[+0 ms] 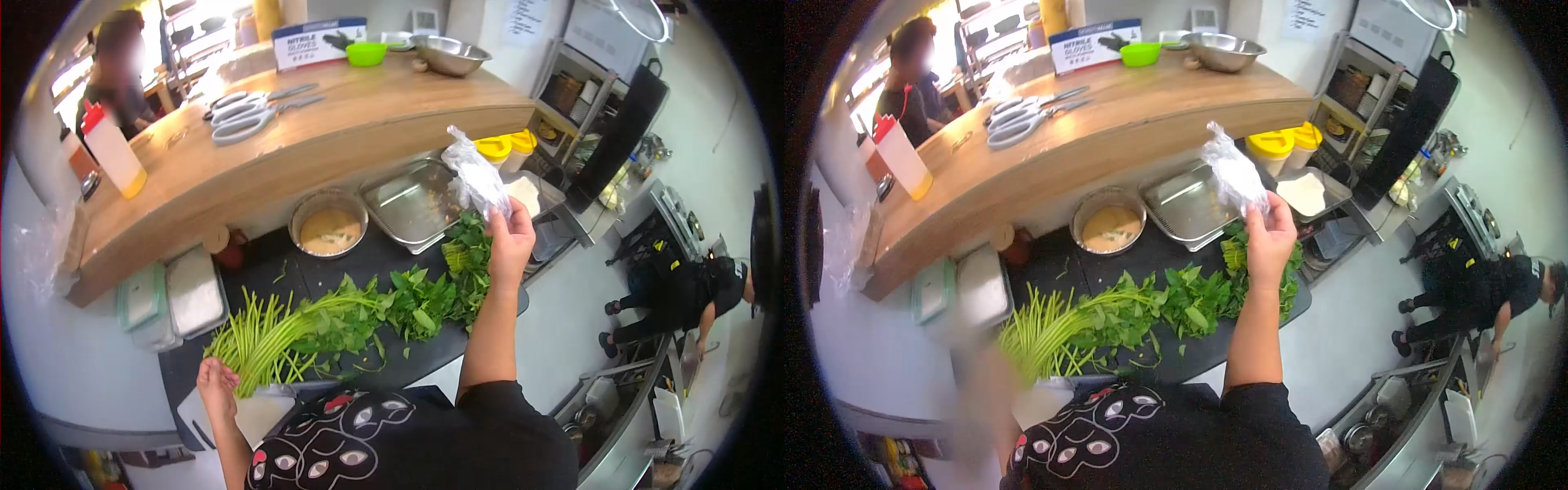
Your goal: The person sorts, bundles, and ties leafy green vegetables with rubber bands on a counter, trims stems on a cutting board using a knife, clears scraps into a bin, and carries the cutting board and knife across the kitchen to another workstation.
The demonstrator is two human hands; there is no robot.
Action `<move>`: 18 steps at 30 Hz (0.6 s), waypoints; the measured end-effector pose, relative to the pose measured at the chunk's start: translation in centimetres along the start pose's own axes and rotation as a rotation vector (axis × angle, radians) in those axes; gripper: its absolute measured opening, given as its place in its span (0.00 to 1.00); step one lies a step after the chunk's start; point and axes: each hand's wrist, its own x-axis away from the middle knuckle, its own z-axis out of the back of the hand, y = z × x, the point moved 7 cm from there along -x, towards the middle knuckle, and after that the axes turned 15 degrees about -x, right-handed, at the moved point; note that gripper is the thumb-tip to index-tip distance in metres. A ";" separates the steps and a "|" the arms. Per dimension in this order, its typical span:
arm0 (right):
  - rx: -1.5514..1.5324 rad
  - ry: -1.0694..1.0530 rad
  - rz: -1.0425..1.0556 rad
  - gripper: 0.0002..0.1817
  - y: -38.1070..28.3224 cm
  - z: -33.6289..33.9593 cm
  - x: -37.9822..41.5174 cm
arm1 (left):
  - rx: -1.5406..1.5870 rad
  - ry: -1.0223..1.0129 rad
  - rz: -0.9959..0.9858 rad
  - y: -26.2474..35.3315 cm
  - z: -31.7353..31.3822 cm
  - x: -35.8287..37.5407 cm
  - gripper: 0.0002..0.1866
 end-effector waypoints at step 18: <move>0.094 -0.117 -0.365 0.12 14.3 -0.9 1.9 | 0.218 0.143 0.241 -1.5 -0.1 2.4 0.06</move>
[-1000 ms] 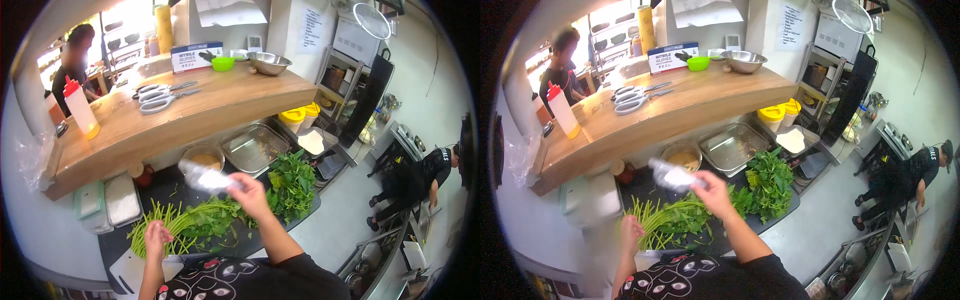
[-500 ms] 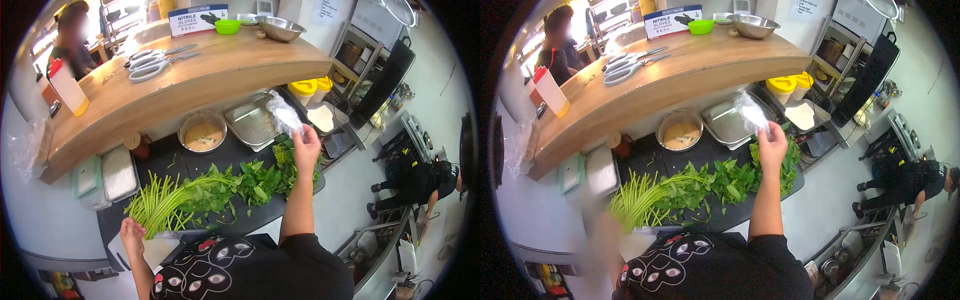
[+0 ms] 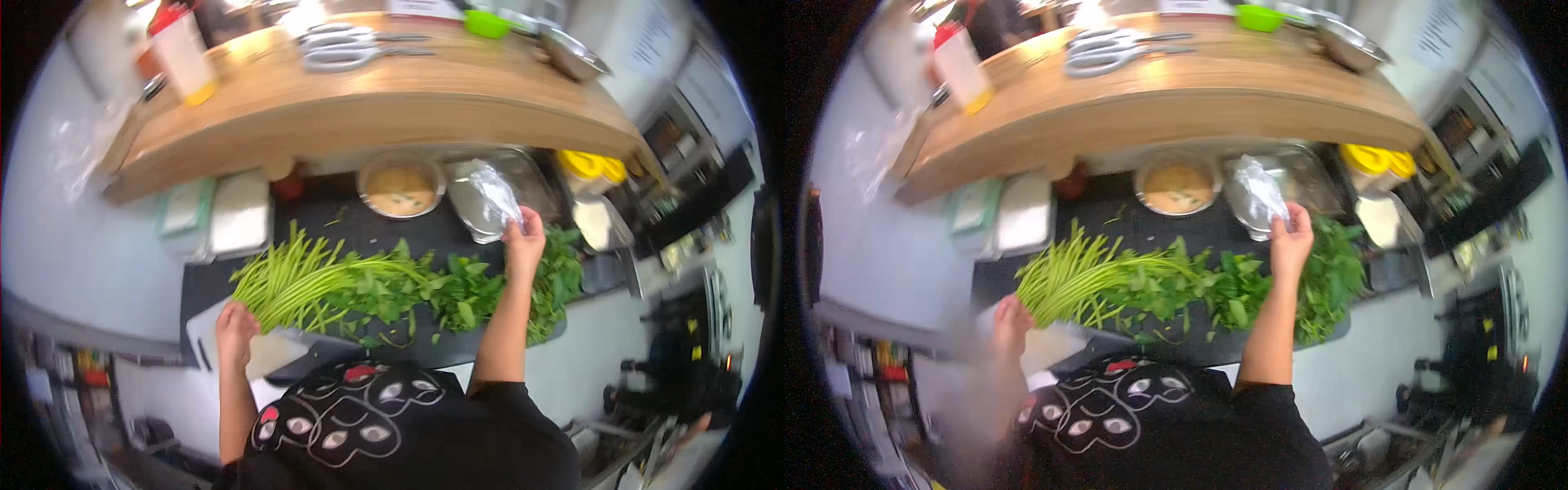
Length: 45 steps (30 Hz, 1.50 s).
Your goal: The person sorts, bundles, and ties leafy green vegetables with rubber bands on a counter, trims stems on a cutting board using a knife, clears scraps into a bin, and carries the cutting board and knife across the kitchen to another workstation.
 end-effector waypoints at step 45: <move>0.255 -1.106 -0.770 0.11 11.1 -26.8 33.2 | 0.026 0.552 -0.064 -3.2 27.6 4.6 0.07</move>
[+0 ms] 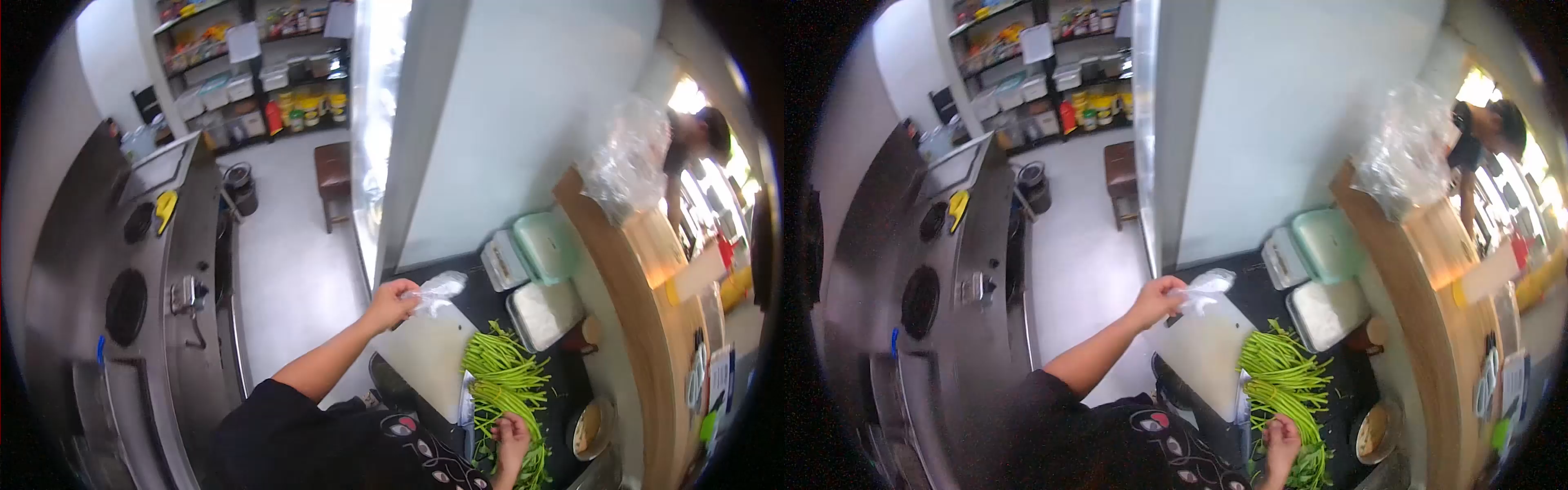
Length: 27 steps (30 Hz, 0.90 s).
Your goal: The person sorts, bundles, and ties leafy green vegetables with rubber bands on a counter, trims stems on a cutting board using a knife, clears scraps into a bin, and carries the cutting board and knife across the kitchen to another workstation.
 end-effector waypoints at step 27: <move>0.370 -1.209 -0.083 0.11 4.9 -63.2 -2.7 | 0.132 0.786 0.230 -12.1 49.6 13.3 0.07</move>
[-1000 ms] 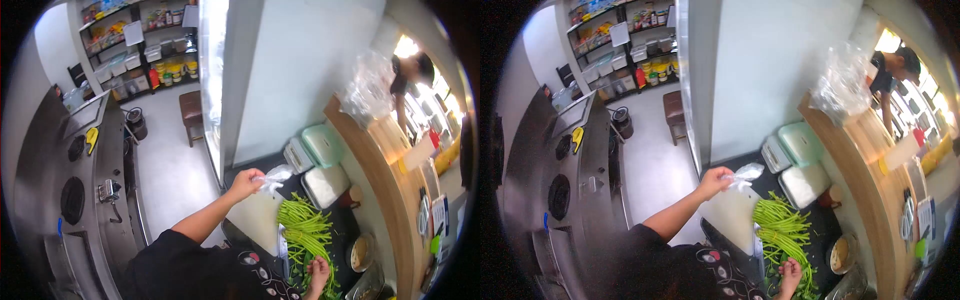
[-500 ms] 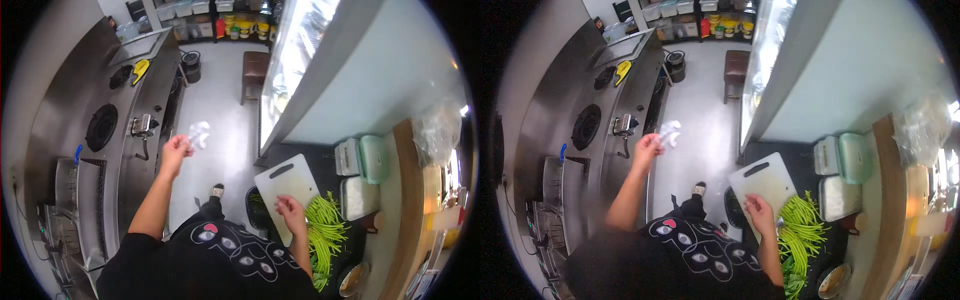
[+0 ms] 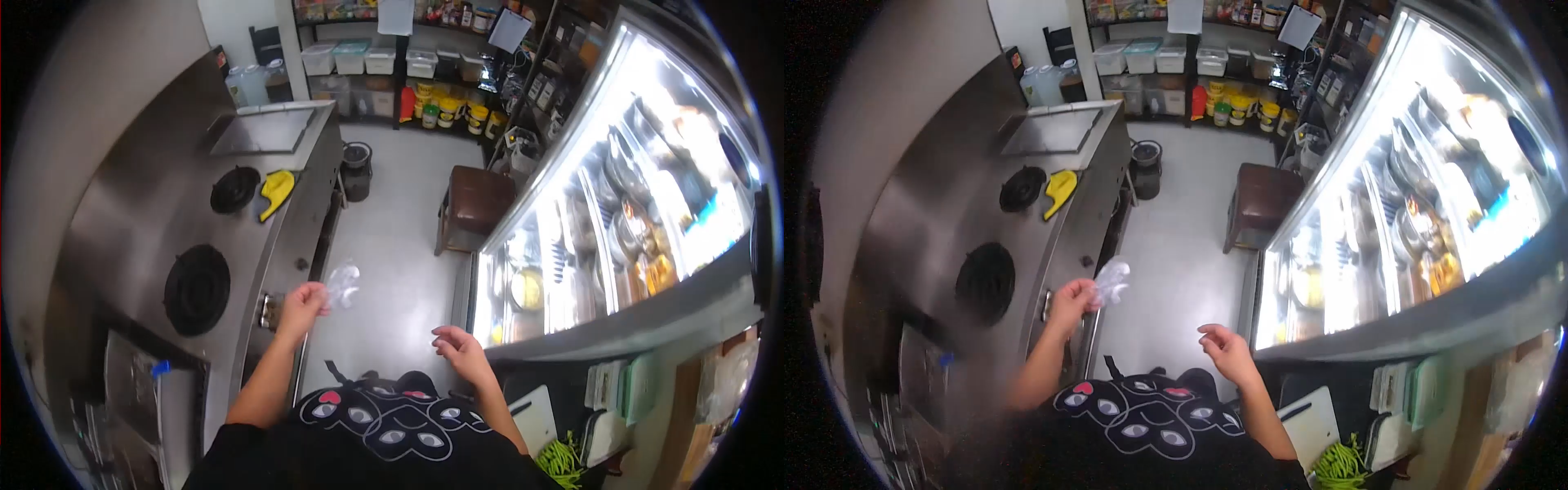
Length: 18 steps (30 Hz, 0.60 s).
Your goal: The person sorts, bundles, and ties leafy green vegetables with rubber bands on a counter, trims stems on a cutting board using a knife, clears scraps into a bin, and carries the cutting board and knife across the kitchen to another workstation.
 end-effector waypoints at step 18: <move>0.253 -0.298 1.252 0.09 -38.0 9.5 -26.8 | 0.101 0.053 -0.060 12.0 -9.4 -35.6 0.05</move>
